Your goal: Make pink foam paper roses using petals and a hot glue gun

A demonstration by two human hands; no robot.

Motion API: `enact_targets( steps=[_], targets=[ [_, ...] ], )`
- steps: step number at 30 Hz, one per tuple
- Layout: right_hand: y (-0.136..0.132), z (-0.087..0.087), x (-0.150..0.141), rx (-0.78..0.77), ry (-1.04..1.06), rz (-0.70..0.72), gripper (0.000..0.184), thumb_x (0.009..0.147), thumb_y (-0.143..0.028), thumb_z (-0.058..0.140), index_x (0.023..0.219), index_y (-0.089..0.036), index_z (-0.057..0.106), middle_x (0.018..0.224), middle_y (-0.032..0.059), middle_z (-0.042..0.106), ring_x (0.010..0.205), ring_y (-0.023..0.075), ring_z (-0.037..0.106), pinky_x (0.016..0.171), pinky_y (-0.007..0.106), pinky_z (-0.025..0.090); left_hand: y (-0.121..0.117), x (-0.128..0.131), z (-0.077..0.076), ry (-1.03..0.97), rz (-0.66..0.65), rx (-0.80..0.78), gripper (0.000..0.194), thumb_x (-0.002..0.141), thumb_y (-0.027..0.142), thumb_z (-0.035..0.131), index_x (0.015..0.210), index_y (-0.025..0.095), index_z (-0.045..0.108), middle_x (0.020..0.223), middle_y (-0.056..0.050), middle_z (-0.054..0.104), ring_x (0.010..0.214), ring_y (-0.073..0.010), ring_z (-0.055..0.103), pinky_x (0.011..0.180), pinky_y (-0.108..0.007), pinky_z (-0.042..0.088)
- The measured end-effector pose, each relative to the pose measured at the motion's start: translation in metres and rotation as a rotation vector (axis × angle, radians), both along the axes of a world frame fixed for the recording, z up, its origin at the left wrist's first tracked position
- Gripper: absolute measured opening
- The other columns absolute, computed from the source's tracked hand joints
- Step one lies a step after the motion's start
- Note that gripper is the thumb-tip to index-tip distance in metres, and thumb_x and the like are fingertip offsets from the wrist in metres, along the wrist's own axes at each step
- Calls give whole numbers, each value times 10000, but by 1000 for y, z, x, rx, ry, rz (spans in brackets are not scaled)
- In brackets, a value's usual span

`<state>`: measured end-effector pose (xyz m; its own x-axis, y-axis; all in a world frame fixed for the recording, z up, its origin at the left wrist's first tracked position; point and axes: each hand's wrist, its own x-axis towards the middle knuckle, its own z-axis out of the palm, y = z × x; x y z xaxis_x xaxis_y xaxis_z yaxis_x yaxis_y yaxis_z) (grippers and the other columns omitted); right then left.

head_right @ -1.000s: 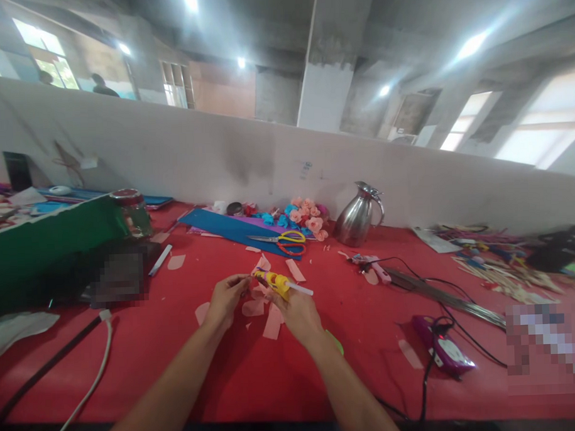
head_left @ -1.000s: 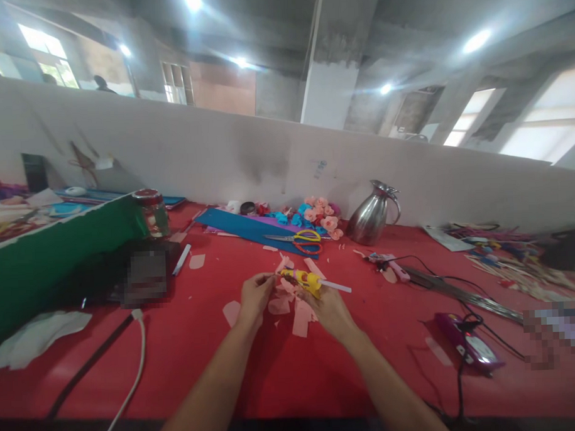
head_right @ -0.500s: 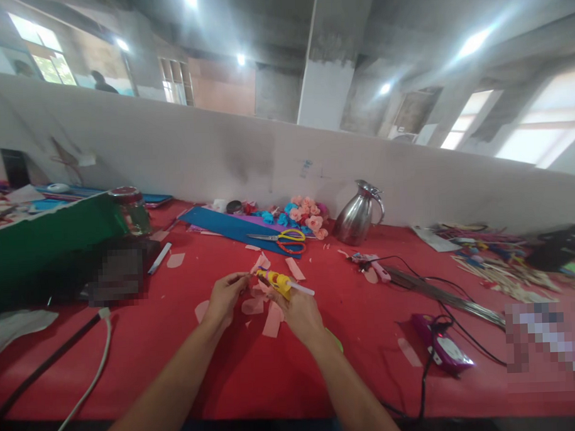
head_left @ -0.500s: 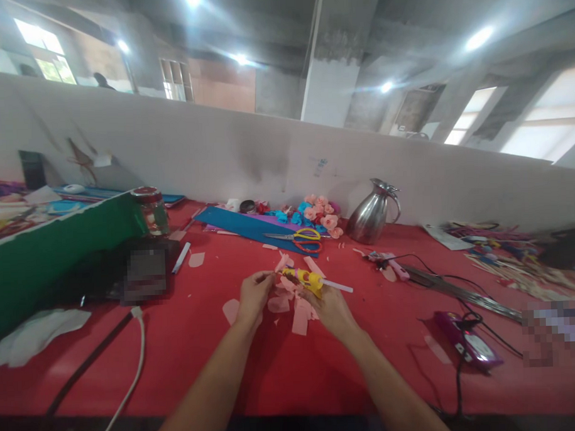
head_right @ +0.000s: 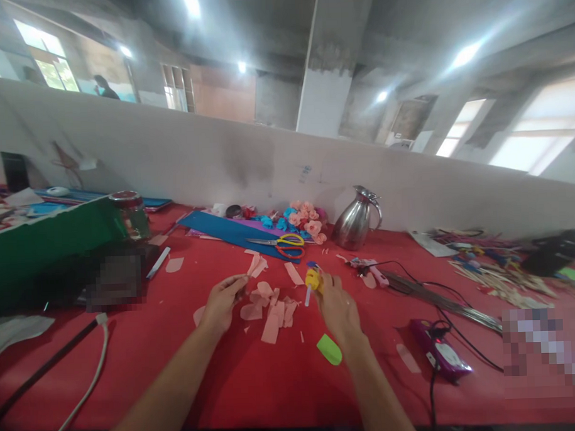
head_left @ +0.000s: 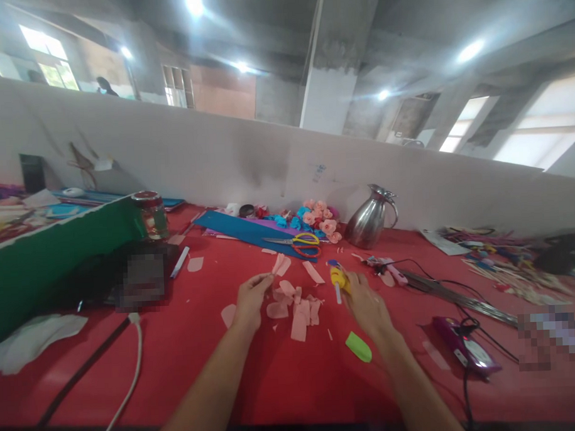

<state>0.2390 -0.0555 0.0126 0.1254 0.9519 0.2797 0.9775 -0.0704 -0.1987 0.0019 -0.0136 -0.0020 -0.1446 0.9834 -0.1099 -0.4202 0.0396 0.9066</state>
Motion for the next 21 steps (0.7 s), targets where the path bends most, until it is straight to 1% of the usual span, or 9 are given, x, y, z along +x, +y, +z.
enact_targets(
  steps=[2,4,7,9,11,12,15,17,21],
  targets=[
    [1,-5,16,-77,-136,-94,342,863,-282,446,1181,-157,465,1042,129,556,806,215,609,636,280,422,-1,1,2,-30,-38,39,255,514,300,758,692,131,692,509,20,562,468,-69,450,464,-190,330],
    [1,-8,25,-115,-209,-128,369,838,-214,463,1198,-134,477,1057,161,556,903,268,583,716,348,431,-2,1,5,-36,-88,78,249,531,308,757,697,134,691,539,10,580,492,-76,465,481,-191,350],
    [0,-4,20,-23,-188,-87,466,728,-82,506,1190,-148,519,1222,181,496,1118,341,452,867,473,371,-4,1,6,8,-148,123,247,560,328,747,704,136,692,581,-8,600,530,-92,489,514,-199,379],
    [2,1,3,103,1,51,492,695,-77,509,1174,-180,549,1289,142,471,1173,319,409,933,476,334,-5,1,6,42,-185,151,245,586,343,734,710,136,691,600,-17,605,550,-102,501,537,-205,397],
    [7,4,-24,133,366,313,370,753,-143,466,1086,-202,614,1138,93,600,1051,238,526,904,396,397,-5,1,5,62,-220,177,240,605,348,722,706,134,686,597,-20,597,551,-105,503,548,-211,408],
    [11,5,-39,112,579,383,307,782,-200,453,1019,-200,646,1010,74,659,927,214,588,838,368,446,-6,2,5,64,-234,186,236,609,348,720,703,134,683,591,-18,591,545,-104,502,549,-212,412],
    [25,0,-81,33,1067,432,241,743,-329,552,869,-173,685,804,43,694,751,201,623,703,325,492,-6,3,5,59,-270,181,235,609,348,720,711,139,685,601,-15,599,538,-99,505,546,-211,417],
    [30,-5,-98,35,1301,453,236,711,-353,598,821,-161,683,772,32,694,733,193,626,704,316,497,-6,4,6,57,-274,162,241,602,346,724,728,142,694,630,-22,622,542,-99,514,541,-208,415],
    [32,-11,-106,23,1487,440,223,693,-355,630,796,-165,684,749,19,695,717,190,633,736,330,501,-7,5,8,95,-258,167,222,590,326,733,707,139,703,640,-31,647,548,-103,529,534,-200,408]
  ],
)
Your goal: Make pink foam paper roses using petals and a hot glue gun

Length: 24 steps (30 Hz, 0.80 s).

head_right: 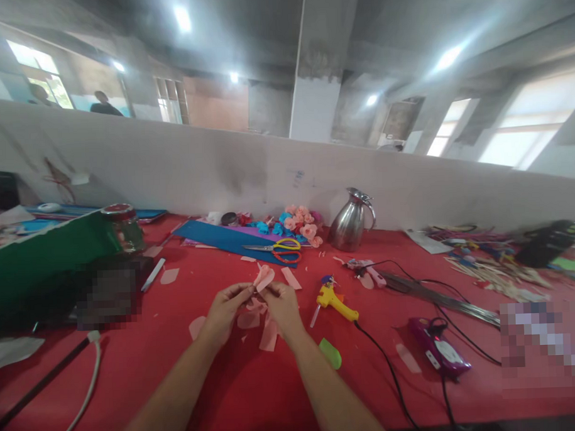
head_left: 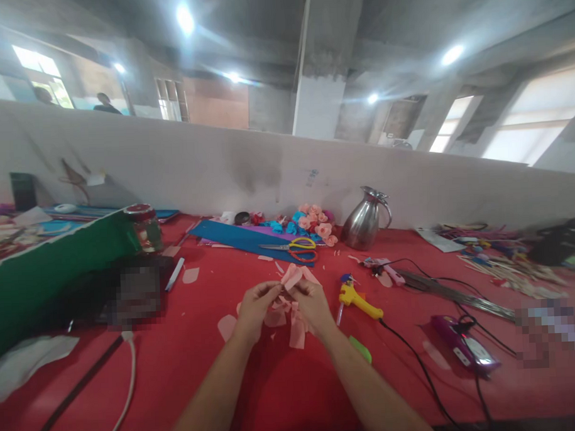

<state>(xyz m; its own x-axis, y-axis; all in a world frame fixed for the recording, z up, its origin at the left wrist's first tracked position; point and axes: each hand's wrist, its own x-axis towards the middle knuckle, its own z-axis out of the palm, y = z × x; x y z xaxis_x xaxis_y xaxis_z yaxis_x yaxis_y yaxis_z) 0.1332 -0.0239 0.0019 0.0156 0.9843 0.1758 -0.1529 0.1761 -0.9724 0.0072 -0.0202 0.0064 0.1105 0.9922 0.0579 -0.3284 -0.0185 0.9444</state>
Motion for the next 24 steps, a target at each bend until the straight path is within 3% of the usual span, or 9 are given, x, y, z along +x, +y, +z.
enact_targets(
  steps=[12,24],
  targets=[
    [-1,-5,10,-22,60,20,179,679,-317,653,769,-172,709,687,8,696,645,177,641,716,322,501,1,2,-1,130,-18,21,213,620,339,692,711,146,693,634,-27,652,555,-133,574,543,-223,450],
    [0,-11,12,-42,39,-44,176,643,-326,679,727,-177,718,662,6,687,642,187,635,686,320,493,6,0,-9,481,132,331,178,724,316,576,759,183,690,754,-28,676,690,-156,617,629,-248,482]
  ],
)
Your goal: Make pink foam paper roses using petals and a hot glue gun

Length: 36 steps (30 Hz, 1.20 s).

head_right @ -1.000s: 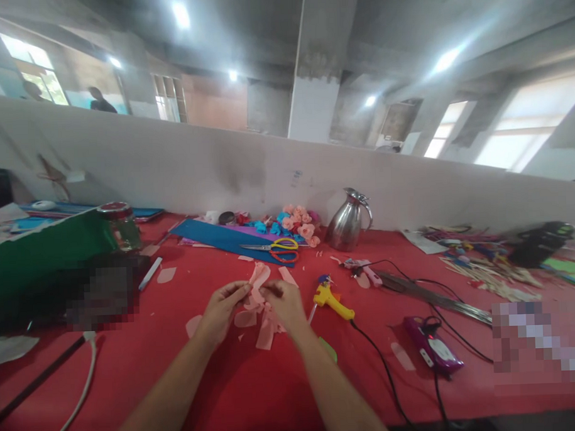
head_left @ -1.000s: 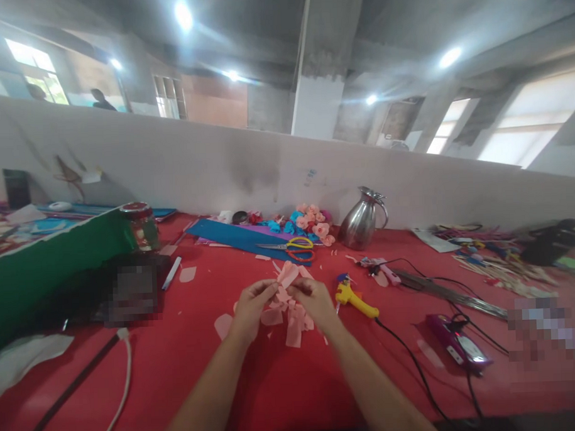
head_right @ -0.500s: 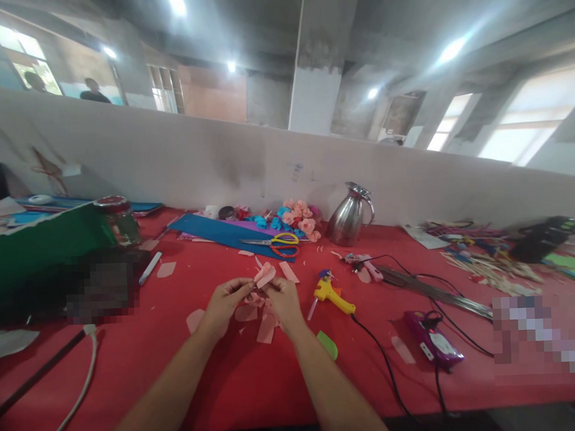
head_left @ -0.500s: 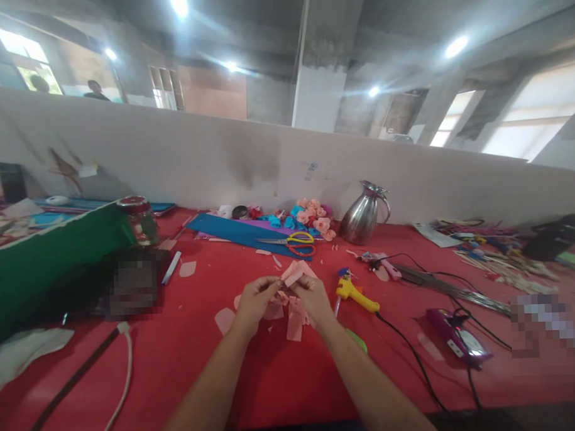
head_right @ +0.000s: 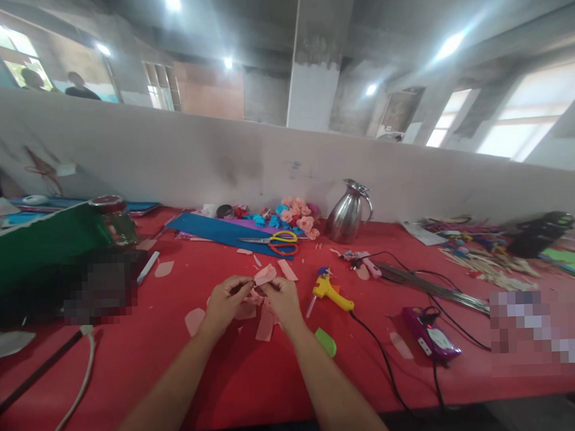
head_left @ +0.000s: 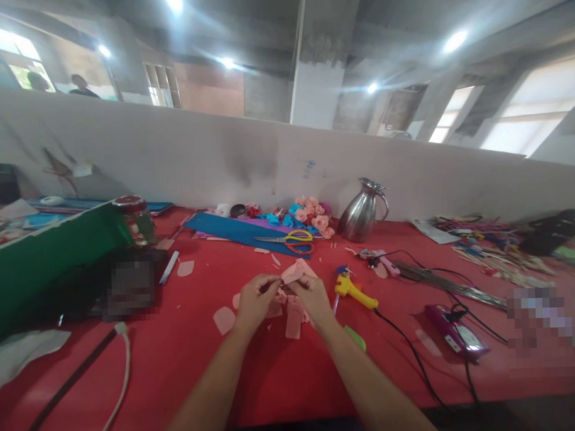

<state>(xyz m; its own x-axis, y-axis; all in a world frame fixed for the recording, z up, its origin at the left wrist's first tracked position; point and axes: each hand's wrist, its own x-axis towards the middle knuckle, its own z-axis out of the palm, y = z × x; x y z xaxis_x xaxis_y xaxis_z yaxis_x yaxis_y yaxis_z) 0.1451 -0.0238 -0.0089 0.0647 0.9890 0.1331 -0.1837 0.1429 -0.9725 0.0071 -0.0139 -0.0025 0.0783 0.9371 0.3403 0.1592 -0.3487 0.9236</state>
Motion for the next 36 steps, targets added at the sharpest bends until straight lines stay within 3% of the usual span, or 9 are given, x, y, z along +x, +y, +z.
enact_targets(
  steps=[8,19,22,26,29,36],
  targets=[
    [-6,8,-1,-15,-13,-37,165,645,-327,677,703,-178,718,633,8,676,633,178,616,628,286,473,-1,-1,-2,138,77,179,153,774,250,538,792,191,679,789,-28,671,740,-146,605,660,-237,459],
    [-6,3,-5,-45,0,-78,192,631,-329,698,692,-147,697,617,20,657,616,169,598,600,278,447,-8,0,-1,301,116,326,153,808,213,505,838,206,655,781,-17,643,686,-124,571,623,-224,437],
    [-9,6,-7,-56,82,-54,158,610,-291,705,690,-156,688,639,15,658,633,157,593,616,267,441,-7,0,-1,286,124,315,153,809,221,506,835,201,655,783,-21,644,683,-125,572,623,-227,442],
    [-12,12,-4,-126,373,20,84,565,-184,658,647,-174,641,679,0,657,661,139,598,615,236,434,-5,0,-3,229,154,294,161,809,262,515,833,204,662,799,-27,655,682,-130,585,614,-230,453],
    [-13,14,1,-185,517,45,97,580,-208,614,673,-181,620,693,5,657,643,134,592,573,225,421,-4,0,-4,203,166,289,171,804,286,520,826,207,670,801,-30,662,672,-134,591,609,-235,460],
    [-13,15,4,-162,500,55,87,612,-217,598,673,-163,628,674,15,640,620,118,562,568,220,404,-3,-1,-4,214,176,286,181,800,290,513,824,205,671,798,-35,665,685,-140,592,621,-244,464]
  ],
)
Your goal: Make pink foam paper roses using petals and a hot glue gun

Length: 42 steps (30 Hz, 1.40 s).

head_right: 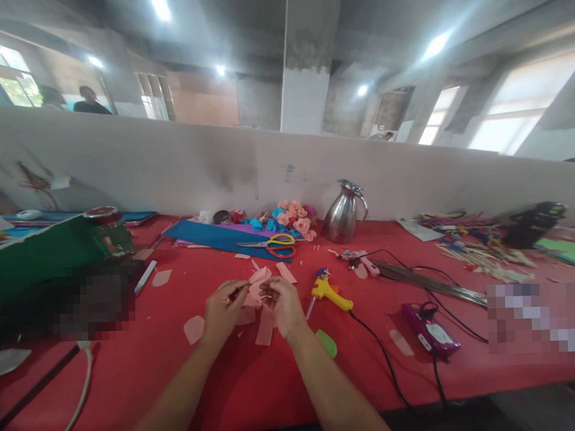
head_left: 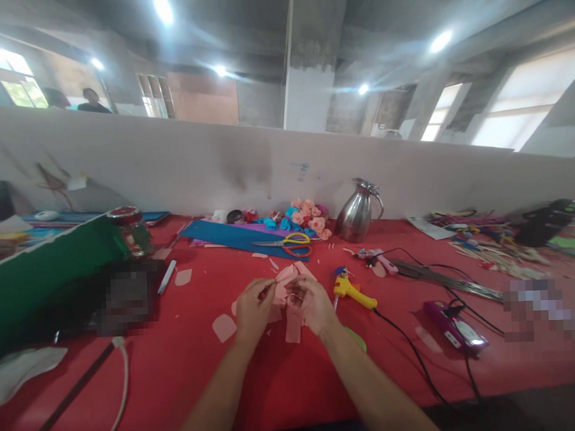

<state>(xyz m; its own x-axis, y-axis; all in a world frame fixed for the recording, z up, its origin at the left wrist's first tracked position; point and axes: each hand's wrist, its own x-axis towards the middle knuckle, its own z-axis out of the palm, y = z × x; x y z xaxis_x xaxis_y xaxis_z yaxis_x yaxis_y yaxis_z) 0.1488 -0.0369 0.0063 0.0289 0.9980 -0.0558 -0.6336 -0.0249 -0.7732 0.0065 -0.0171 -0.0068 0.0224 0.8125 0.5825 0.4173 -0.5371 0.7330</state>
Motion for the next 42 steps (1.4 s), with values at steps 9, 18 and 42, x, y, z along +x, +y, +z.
enact_targets(
  steps=[9,18,42],
  targets=[
    [-1,-7,-12,14,-217,-162,101,577,-198,635,674,-183,609,599,-35,586,519,92,490,519,216,362,-2,1,2,8,19,-12,177,803,284,518,837,197,669,806,-35,664,683,-136,587,616,-244,461],
    [0,-8,-15,71,-352,-176,137,620,-263,667,637,-169,569,531,-55,514,521,90,475,521,213,347,-6,2,3,103,27,67,182,825,256,498,868,199,665,854,-43,667,772,-148,611,701,-252,472],
    [-1,-3,-3,-3,-14,-195,175,582,-296,697,661,-176,597,591,-22,576,499,89,493,462,201,353,3,-2,1,-171,68,-87,194,767,332,566,795,180,683,828,-58,676,763,-168,620,699,-285,493]
  ],
)
